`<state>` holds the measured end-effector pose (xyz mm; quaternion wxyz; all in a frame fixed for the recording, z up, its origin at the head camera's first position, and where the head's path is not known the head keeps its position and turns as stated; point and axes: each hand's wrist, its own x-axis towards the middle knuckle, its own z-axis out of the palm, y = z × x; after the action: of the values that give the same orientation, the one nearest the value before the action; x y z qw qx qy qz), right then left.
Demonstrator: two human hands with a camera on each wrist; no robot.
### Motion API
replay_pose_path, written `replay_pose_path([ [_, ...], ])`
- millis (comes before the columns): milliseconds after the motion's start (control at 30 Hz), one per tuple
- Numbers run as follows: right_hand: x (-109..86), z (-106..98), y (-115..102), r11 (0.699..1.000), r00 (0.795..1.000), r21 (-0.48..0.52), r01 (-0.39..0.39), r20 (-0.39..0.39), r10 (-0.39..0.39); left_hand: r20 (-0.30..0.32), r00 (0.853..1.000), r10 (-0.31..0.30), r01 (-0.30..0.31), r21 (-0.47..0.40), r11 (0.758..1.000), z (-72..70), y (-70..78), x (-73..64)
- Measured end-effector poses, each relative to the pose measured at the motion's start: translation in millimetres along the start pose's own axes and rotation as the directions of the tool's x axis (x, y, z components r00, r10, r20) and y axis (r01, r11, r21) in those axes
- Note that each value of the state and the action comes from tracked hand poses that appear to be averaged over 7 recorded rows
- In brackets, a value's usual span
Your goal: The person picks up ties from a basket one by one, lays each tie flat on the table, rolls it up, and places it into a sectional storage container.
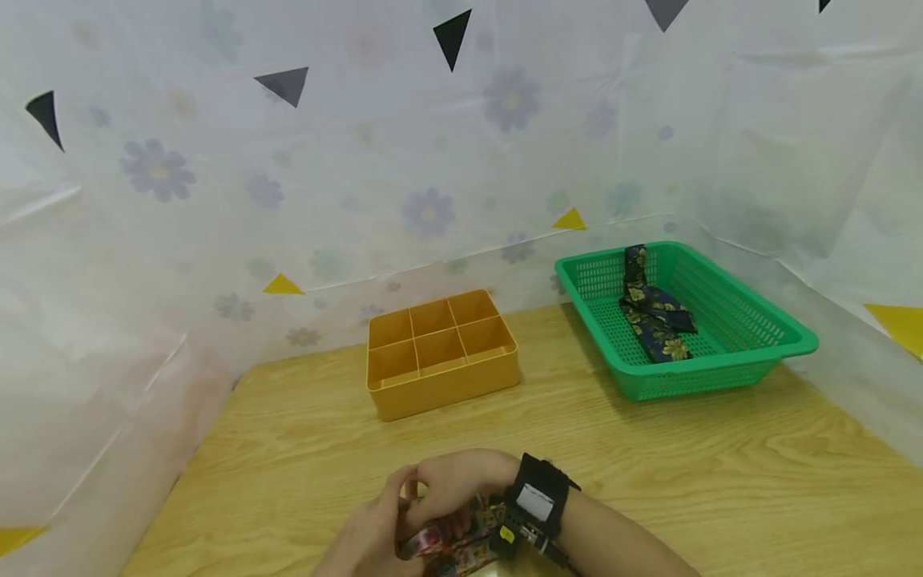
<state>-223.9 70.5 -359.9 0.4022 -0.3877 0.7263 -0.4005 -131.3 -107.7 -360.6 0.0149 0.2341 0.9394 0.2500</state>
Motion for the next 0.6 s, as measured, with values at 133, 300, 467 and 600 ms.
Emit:
replay_pose_path([
  [133, -3.4, -5.3, 1.1, 0.998, 0.999, 0.066, -0.023, 0.045, 0.020, 0.074, 0.997, -0.038, 0.036, 0.024, 0.999, 6.2, -12.3, -0.2],
  [300, -5.1, -10.2, 4.2, 0.986, 0.993, 0.155, -0.058, 0.107, 0.041, 0.104, 0.989, -0.103, 0.102, 0.014, 0.995, 9.9, -17.6, -3.2],
  [467, -3.4, -12.3, 5.1, 0.978, 0.991, 0.196, -0.063, 0.132, 0.037, 0.075, 0.994, -0.086, 0.087, -0.014, 0.996, 4.5, -13.6, -6.0],
  [600, -3.2, -12.0, 3.8, 0.992, 0.994, 0.109, -0.069, 0.089, 0.059, 0.078, 0.995, -0.057, 0.057, 0.003, 0.998, -3.3, -11.9, -7.3],
])
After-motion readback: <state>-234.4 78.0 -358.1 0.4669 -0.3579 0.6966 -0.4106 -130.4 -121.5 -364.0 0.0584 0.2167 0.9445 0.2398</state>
